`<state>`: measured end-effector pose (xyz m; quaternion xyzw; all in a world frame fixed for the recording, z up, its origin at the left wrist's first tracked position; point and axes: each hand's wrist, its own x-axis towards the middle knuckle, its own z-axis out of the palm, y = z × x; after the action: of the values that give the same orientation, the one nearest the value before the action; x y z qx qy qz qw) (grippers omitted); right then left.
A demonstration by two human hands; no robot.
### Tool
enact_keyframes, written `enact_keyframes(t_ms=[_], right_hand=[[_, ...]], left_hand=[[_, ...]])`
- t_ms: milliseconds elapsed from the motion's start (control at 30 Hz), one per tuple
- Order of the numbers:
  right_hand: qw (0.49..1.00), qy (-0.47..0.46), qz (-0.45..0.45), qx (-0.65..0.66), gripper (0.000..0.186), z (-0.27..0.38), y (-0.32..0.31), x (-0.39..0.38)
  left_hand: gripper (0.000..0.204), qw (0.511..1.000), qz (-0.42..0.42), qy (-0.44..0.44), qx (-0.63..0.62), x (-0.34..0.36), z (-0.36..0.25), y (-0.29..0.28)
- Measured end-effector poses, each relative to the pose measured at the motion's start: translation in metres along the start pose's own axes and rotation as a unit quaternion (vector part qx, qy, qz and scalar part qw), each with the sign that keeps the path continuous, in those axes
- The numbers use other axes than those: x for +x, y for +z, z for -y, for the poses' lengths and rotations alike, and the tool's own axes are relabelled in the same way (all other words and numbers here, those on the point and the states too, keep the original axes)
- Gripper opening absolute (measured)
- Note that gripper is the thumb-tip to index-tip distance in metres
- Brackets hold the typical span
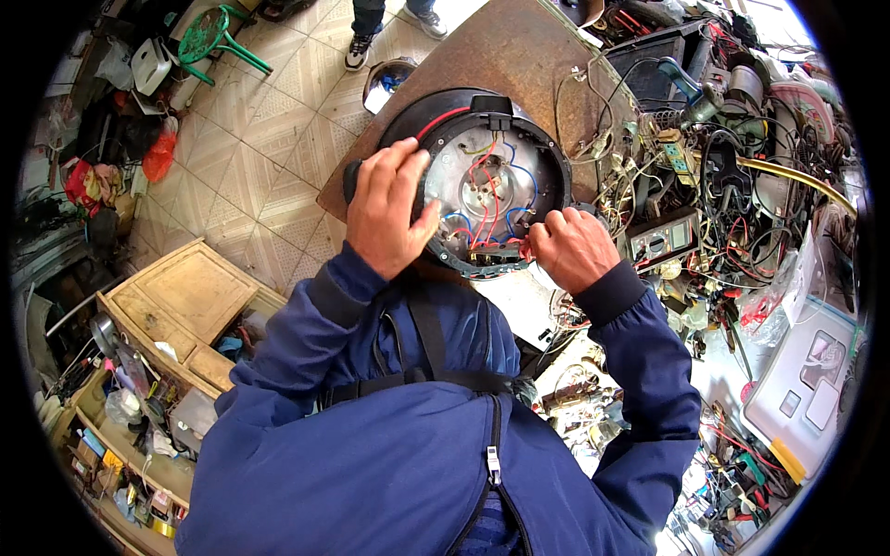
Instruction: The person disassembles a black circular electronic device on a cluttered workbench. They use a power drill to remove screws from the casing, then use pliers to strip and manipulate internal wires. The person also retrieves a small component from a shelf and handles it with their hands.
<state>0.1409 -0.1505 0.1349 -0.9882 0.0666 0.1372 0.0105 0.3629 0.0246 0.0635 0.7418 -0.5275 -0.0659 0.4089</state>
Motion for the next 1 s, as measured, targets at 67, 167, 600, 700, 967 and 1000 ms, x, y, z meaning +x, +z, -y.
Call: enact_keyframes(t_ms=[67,167,600,700,967,1000], right_hand=[[1.000,-0.008,-0.005,0.009,0.016,-0.002,0.002,0.001],[1.000,-0.012,-0.003,0.009,0.017,-0.005,0.005,0.001],[0.999,0.051,0.013,0.005,0.018,0.006,0.006,-0.005],[0.999,0.043,0.011,0.024,0.016,0.007,0.006,-0.004],[0.993,0.091,0.031,0.075,0.008,0.016,-0.011,-0.018],[0.994,0.089,0.032,0.060,0.009,0.018,-0.016,-0.017]], left_hand=[[0.042,0.998,-0.007,0.059,0.012,-0.005,-0.013,-0.003],[0.037,0.983,0.128,0.130,0.030,-0.011,-0.029,-0.002],[0.034,0.980,0.092,0.172,0.037,-0.013,-0.031,0.039],[0.033,0.981,0.084,0.172,0.038,-0.013,-0.029,0.041],[0.036,0.970,0.126,0.199,-0.054,-0.008,-0.018,0.020],[0.037,0.971,0.128,0.196,-0.057,-0.009,-0.018,0.018]])
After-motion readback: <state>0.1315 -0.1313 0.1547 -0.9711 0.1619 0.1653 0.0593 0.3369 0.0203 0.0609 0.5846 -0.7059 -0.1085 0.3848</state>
